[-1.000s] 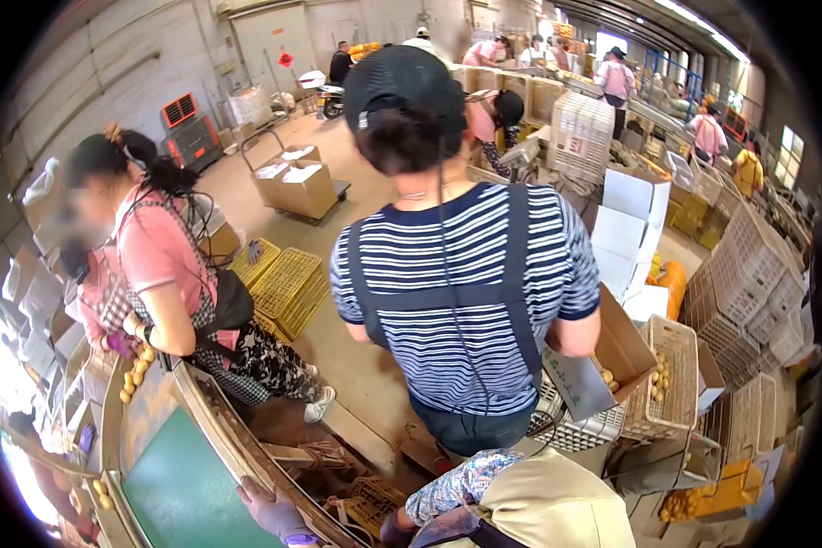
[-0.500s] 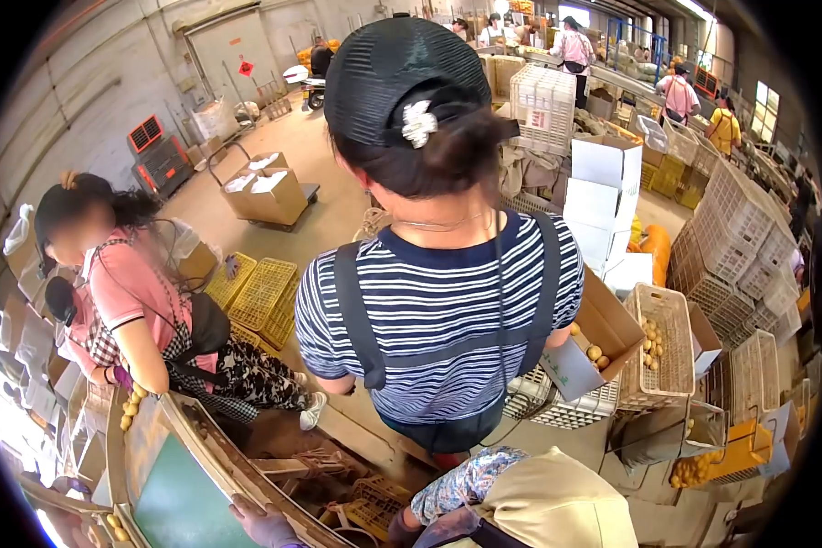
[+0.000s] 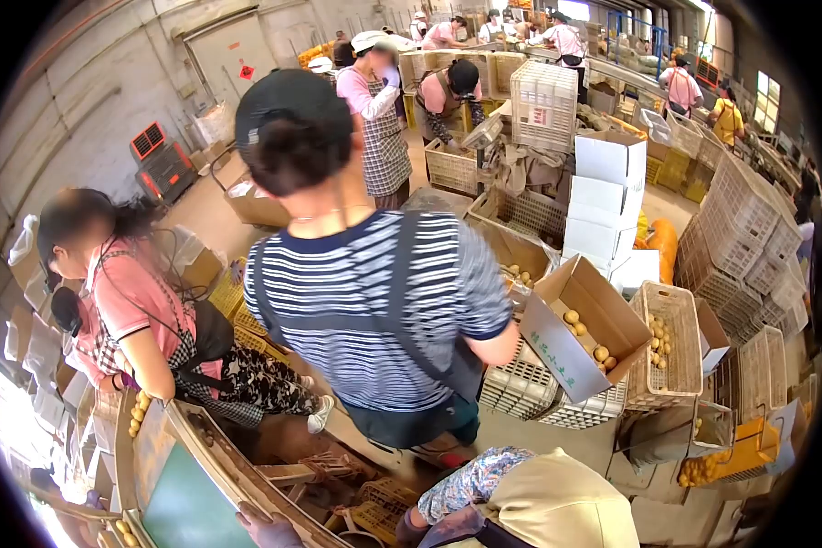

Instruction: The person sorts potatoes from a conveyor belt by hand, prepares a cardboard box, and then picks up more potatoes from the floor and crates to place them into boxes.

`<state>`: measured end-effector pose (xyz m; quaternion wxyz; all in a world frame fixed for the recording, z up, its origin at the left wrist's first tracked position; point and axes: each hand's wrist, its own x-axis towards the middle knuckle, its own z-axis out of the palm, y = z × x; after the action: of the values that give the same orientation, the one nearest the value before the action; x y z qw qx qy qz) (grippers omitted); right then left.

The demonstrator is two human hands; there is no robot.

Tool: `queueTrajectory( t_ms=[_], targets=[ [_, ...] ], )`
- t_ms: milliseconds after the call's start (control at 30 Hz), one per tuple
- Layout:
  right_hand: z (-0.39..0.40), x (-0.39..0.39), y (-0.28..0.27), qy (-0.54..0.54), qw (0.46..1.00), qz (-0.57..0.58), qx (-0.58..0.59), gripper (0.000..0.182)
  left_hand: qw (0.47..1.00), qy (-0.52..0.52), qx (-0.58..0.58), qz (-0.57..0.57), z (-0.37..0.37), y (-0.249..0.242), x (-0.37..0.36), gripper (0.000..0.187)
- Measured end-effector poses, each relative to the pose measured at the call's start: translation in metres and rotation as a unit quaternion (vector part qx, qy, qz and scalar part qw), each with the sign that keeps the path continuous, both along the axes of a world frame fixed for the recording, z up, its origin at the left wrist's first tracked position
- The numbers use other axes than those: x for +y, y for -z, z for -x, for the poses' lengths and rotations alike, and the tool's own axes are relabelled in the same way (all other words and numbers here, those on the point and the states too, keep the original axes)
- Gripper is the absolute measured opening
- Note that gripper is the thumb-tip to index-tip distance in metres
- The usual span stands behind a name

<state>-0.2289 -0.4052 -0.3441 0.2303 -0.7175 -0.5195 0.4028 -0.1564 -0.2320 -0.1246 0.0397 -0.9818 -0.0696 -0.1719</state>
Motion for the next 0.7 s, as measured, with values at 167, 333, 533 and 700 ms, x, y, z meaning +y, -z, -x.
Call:
queueTrajectory(
  t_ms=[167, 333, 533, 700],
  targets=[
    [-0.007, -0.003, 0.001, -0.024, 1.000, 0.002, 0.003, 0.036, 1.000, -0.005, 0.006, 0.023, 0.003, -0.001, -0.003, 0.065],
    [-0.013, -0.011, -0.002, -0.044, 0.999, -0.008, 0.015, 0.036, 0.994, -0.031, -0.017, 0.103, -0.006, 0.016, 0.005, 0.068],
    [-0.016, -0.019, 0.006, -0.074, 0.996, -0.017, 0.036, 0.036, 0.983, -0.045, -0.033, 0.176, -0.003, 0.018, 0.003, 0.075],
    [-0.021, -0.023, 0.004, -0.091, 0.995, -0.002, 0.047, 0.041, 0.979, -0.103, 0.009, 0.173, 0.000, -0.006, -0.019, 0.073]
  ],
)
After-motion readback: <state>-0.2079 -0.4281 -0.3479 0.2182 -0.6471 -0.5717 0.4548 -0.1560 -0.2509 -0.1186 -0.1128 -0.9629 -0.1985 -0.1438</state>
